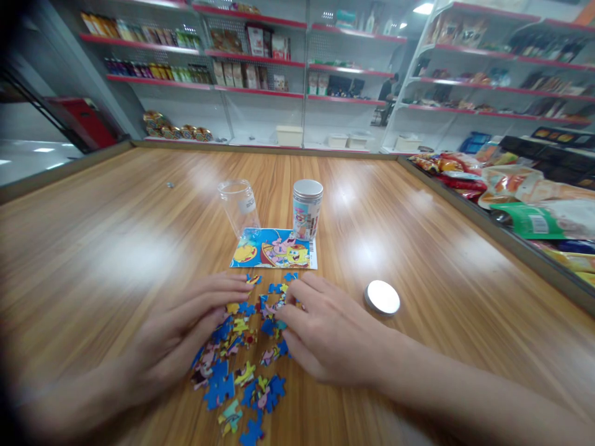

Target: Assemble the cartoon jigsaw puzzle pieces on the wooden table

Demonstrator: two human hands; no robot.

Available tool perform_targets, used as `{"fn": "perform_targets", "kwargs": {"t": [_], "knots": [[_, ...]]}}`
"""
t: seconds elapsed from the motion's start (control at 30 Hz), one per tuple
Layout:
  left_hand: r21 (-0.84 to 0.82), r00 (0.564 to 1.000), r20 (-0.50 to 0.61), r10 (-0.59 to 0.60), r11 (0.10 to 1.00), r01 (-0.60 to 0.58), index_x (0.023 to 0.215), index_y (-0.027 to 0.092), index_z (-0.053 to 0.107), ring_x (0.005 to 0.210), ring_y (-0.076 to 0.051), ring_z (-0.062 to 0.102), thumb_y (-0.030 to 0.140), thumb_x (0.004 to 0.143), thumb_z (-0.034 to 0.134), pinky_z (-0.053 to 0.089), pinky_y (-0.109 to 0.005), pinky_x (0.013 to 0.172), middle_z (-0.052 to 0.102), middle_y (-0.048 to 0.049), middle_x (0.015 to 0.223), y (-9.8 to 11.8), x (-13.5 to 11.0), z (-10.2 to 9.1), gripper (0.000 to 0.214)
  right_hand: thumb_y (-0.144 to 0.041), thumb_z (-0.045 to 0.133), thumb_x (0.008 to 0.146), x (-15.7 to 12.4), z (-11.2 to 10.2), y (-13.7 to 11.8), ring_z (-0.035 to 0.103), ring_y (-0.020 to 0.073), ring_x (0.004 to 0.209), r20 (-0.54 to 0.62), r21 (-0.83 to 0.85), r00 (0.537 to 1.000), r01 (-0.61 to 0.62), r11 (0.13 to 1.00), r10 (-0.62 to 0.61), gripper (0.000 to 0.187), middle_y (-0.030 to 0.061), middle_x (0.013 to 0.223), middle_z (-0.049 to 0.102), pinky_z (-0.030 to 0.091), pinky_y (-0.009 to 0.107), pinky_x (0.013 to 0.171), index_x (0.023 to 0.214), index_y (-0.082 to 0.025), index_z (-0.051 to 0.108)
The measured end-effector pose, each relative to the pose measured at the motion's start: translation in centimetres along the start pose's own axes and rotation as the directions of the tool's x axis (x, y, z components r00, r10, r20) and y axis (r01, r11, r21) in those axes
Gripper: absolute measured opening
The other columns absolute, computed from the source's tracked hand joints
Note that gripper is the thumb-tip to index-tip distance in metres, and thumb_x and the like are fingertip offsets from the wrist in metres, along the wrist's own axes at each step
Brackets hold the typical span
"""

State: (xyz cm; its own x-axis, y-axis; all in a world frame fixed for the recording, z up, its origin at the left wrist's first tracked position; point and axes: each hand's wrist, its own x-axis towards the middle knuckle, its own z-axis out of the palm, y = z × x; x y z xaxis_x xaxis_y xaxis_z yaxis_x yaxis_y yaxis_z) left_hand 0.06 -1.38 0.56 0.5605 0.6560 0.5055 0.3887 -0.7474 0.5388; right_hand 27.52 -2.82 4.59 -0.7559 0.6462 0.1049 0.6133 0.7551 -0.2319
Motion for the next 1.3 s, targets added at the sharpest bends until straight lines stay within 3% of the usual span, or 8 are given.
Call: {"fn": "perform_targets", "kwargs": {"t": [0.07, 0.2, 0.4, 0.63, 0.8, 0.9, 1.1, 1.3], "knots": [[-0.024, 0.985, -0.100, -0.141, 0.990, 0.139, 0.117, 0.023, 0.067, 0.122, -0.021, 0.063, 0.012, 0.099, 0.047, 0.054, -0.040, 0.107, 0.067, -0.0062, 0.128, -1.0, 0.2, 0.1, 0.029, -0.025, 0.049, 0.101, 0.1, 1.1, -0.2, 0.050, 0.0325, 0.131, -0.054, -0.031, 0.998, 0.005, 1.000, -0.007, 0.034, 0.0169, 0.142, 0.057, 0.043, 0.054, 0.107, 0.131, -0.014, 0.061], [0.016, 0.968, -0.064, -0.244, 0.969, 0.246, 0.115, 0.020, 0.070, 0.121, -0.024, 0.064, 0.017, 0.096, 0.051, 0.054, -0.044, 0.108, 0.065, -0.0093, 0.129, -2.1, 0.6, 0.3, 0.026, -0.036, 0.050, 0.102, -0.2, 2.7, -0.5, 0.031, 0.0361, 0.150, 0.012, -0.012, 1.000, 0.013, 1.000, -0.013, 0.054, 0.0159, 0.161, 0.038, 0.031, 0.063, 0.118, 0.151, -0.013, 0.045], [0.094, 0.991, 0.090, -0.099, 0.991, 0.091, 0.124, 0.018, 0.066, 0.131, -0.025, 0.056, 0.014, 0.097, 0.049, 0.051, -0.044, 0.112, 0.057, -0.0125, 0.140, -1.8, 0.7, 0.6, 0.032, -0.041, 0.048, 0.104, -0.6, 2.5, -0.9, 0.022, 0.0315, 0.154, 0.089, 0.099, 0.995, 0.045, 0.994, -0.054, 0.060, 0.0113, 0.165, 0.030, 0.016, 0.062, 0.125, 0.158, -0.019, 0.034], [0.154, 0.939, 0.342, -0.041, 0.988, -0.013, 0.145, 0.021, 0.050, 0.148, -0.029, 0.036, 0.024, 0.100, 0.051, 0.037, -0.052, 0.122, 0.043, -0.0143, 0.155, -1.0, 1.1, -0.7, 0.045, -0.030, 0.050, 0.100, -0.2, 1.3, -1.1, 0.011, 0.0314, 0.157, 0.178, 0.182, 0.972, 0.121, 0.976, -0.154, 0.063, 0.0086, 0.167, 0.025, 0.009, 0.062, 0.125, 0.160, -0.022, 0.030], [0.068, 0.914, 0.403, 0.053, 0.994, -0.087, 0.153, 0.024, 0.039, 0.152, -0.031, 0.030, 0.027, 0.094, 0.059, 0.030, -0.054, 0.125, 0.035, -0.0118, 0.163, -1.4, 1.2, -1.8, 0.063, -0.038, 0.048, 0.102, 0.0, 0.3, -1.5, 0.014, 0.0317, 0.156, 0.244, 0.257, 0.948, 0.139, 0.956, -0.203, 0.059, 0.0027, 0.165, 0.031, 0.007, 0.063, 0.125, 0.159, -0.028, 0.033], [0.112, 0.890, 0.454, 0.047, 0.988, -0.109, 0.155, 0.024, 0.037, 0.153, -0.034, 0.027, 0.037, 0.091, 0.064, 0.025, -0.058, 0.126, 0.032, -0.0114, 0.165, -1.5, 1.2, -1.8, 0.071, -0.031, 0.049, 0.100, 0.1, 0.2, -1.8, 0.018, 0.0310, 0.156, 0.221, 0.271, 0.949, 0.163, 0.949, -0.226, 0.061, 0.0049, 0.163, 0.036, 0.009, 0.062, 0.125, 0.158, -0.026, 0.034], [0.173, 0.872, 0.488, 0.034, 0.976, -0.134, 0.159, 0.024, 0.029, 0.155, -0.034, 0.020, 0.044, 0.092, 0.062, 0.019, -0.058, 0.127, 0.022, -0.0096, 0.168, -1.2, 1.1, -1.5, 0.077, -0.035, 0.052, 0.099, 0.3, 0.2, -2.2, 0.016, 0.0344, 0.156, 0.227, 0.283, 0.920, 0.250, 0.926, -0.318, 0.055, 0.0051, 0.167, 0.027, 0.011, 0.066, 0.123, 0.153, -0.031, 0.043], [0.150, 0.861, 0.509, 0.024, 0.982, -0.116, 0.160, 0.024, 0.025, 0.157, -0.035, 0.015, 0.056, 0.090, 0.064, 0.017, -0.058, 0.128, 0.017, -0.0101, 0.169, -0.9, 1.5, -1.9, 0.087, -0.030, 0.054, 0.093, 0.0, 0.3, -2.0, 0.013, 0.0351, 0.156, 0.158, 0.194, 0.941, 0.268, 0.944, -0.299, 0.057, 0.0100, 0.166, 0.030, 0.014, 0.064, 0.122, 0.150, -0.026, 0.047]]}}
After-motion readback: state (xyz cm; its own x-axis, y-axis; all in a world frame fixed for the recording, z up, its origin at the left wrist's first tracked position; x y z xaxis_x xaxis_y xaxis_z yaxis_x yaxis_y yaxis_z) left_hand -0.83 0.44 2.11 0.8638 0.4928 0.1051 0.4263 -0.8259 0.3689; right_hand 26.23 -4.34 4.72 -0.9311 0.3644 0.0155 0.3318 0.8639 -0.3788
